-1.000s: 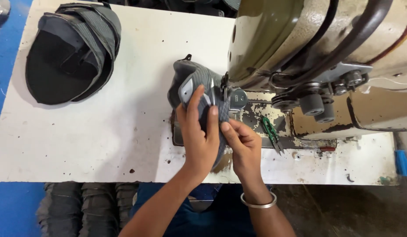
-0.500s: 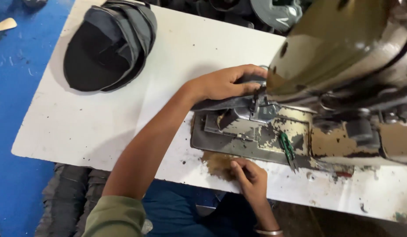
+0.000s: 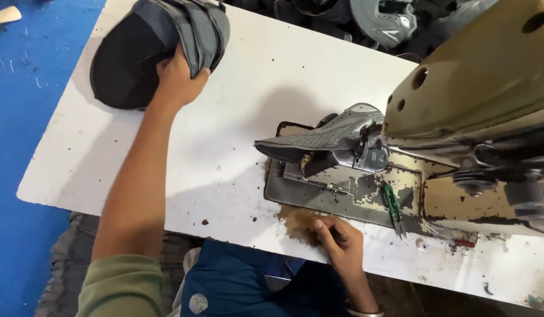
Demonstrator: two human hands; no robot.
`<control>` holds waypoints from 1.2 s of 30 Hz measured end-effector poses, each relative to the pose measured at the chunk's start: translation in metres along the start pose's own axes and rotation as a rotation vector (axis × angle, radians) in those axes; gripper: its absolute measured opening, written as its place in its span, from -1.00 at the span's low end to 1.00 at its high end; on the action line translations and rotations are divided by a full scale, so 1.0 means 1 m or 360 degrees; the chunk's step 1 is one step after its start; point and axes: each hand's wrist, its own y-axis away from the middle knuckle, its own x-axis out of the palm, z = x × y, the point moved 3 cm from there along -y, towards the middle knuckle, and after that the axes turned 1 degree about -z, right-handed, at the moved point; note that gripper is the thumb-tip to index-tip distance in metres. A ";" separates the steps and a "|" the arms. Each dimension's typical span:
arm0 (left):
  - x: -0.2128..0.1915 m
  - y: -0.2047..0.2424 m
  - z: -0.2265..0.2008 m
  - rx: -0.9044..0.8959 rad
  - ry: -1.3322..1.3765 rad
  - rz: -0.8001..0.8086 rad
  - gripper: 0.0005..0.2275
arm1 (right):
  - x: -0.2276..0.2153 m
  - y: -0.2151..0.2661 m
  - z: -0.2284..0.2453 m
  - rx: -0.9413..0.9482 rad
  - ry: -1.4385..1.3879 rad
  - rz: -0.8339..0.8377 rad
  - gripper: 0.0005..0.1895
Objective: The person sews a grey slipper using a sewing machine, guiding the fabric under the needle and trimming excess thread with scissors. They then pick up a black slipper sole, attach a grey strap to it, and sew the strap onto the sole.
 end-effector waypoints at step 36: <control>-0.053 0.368 -0.329 -0.0890 0.2403 0.0086 -0.35 | 0.030 0.085 0.041 0.0057 -0.0937 0.0558 -0.72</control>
